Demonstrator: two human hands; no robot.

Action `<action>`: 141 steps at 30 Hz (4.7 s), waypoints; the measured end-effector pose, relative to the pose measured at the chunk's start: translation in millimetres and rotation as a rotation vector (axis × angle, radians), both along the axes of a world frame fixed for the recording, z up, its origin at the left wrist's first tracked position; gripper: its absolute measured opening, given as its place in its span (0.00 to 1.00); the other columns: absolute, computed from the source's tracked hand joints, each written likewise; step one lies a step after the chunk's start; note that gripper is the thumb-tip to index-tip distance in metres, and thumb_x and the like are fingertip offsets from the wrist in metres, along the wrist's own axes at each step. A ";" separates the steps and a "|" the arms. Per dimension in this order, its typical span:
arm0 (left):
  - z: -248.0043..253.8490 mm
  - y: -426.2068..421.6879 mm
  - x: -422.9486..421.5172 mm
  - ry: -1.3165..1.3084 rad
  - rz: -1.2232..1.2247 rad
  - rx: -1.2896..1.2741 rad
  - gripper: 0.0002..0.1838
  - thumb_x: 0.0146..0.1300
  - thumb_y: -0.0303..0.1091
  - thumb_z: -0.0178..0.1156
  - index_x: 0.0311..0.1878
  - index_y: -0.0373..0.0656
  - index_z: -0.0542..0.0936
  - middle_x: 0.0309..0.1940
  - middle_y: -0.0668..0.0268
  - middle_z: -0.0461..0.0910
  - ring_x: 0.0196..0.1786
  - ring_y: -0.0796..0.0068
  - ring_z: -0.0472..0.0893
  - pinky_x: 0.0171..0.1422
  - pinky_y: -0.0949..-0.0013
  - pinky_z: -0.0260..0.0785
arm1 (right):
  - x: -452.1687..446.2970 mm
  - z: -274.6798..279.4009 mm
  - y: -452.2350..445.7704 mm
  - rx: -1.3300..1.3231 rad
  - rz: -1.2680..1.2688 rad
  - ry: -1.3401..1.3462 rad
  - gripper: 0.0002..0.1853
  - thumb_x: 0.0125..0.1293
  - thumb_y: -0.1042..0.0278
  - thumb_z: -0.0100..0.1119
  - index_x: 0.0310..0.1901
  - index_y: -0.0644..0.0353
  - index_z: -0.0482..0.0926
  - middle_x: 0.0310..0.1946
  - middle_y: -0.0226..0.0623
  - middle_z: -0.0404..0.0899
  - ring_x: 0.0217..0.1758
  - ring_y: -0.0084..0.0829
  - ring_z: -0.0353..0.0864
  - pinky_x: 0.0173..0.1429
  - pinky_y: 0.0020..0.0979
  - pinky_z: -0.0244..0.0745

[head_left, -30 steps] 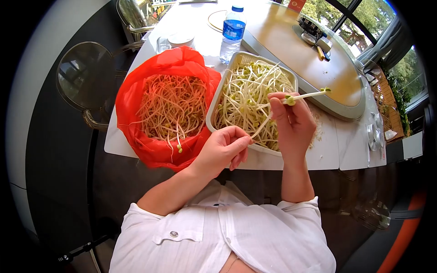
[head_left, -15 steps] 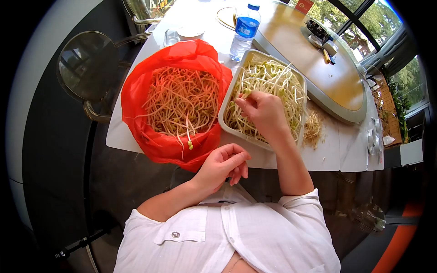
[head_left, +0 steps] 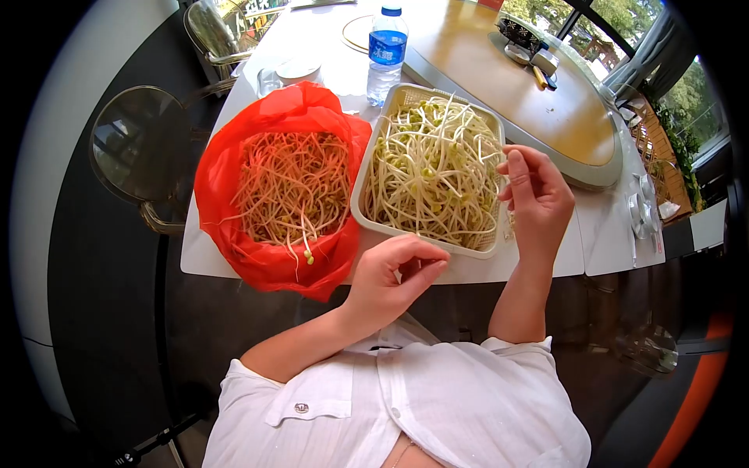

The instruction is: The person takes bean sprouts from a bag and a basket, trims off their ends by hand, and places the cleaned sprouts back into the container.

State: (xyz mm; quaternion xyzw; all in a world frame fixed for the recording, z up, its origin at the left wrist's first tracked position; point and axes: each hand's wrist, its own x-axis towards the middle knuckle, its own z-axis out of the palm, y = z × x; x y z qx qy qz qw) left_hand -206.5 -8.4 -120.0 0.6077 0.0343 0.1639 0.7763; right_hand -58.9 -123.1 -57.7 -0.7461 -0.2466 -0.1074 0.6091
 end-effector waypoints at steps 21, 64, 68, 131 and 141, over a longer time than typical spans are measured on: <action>30.3 -59.6 66.9 -0.280 0.237 1.349 0.19 0.52 0.31 0.60 0.50 0.45 0.73 0.45 0.61 0.73 0.47 0.65 0.75 0.55 0.61 0.60 | 37.5 -114.0 -128.0 -0.168 -0.350 0.062 0.12 0.67 0.68 0.54 0.49 0.62 0.77 0.39 0.29 0.80 0.24 0.14 0.71 0.31 0.19 0.71; 101.1 141.5 34.1 0.010 0.174 0.325 0.12 0.66 0.33 0.55 0.44 0.34 0.78 0.36 0.58 0.82 0.40 0.70 0.83 0.48 0.69 0.77 | -7.6 -21.1 6.8 -0.018 0.177 -0.317 0.05 0.61 0.78 0.58 0.38 0.61 0.80 0.36 0.32 0.79 0.26 0.19 0.76 0.31 0.20 0.71; 111.5 142.9 46.5 -0.007 0.183 0.453 0.13 0.65 0.37 0.57 0.42 0.36 0.80 0.31 0.62 0.82 0.36 0.76 0.82 0.44 0.74 0.76 | -5.2 0.1 32.0 -0.012 0.267 -0.377 0.06 0.60 0.77 0.58 0.39 0.59 0.80 0.37 0.34 0.79 0.27 0.21 0.77 0.30 0.21 0.73; 107.4 56.5 131.3 0.388 -0.439 0.562 0.13 0.68 0.37 0.53 0.40 0.34 0.77 0.18 0.73 0.70 0.18 0.86 0.68 0.21 0.81 0.60 | 55.4 3.1 -8.3 -0.240 0.053 -0.768 0.06 0.60 0.75 0.57 0.38 0.59 0.75 0.30 0.37 0.78 0.31 0.38 0.80 0.32 0.34 0.75; 103.9 54.8 134.3 0.407 -0.417 0.463 0.15 0.68 0.38 0.53 0.45 0.34 0.78 0.17 0.75 0.68 0.18 0.87 0.66 0.20 0.81 0.58 | 42.3 1.1 -14.2 -0.135 0.032 -0.489 0.04 0.60 0.76 0.57 0.37 0.63 0.78 0.31 0.40 0.79 0.31 0.34 0.81 0.32 0.28 0.75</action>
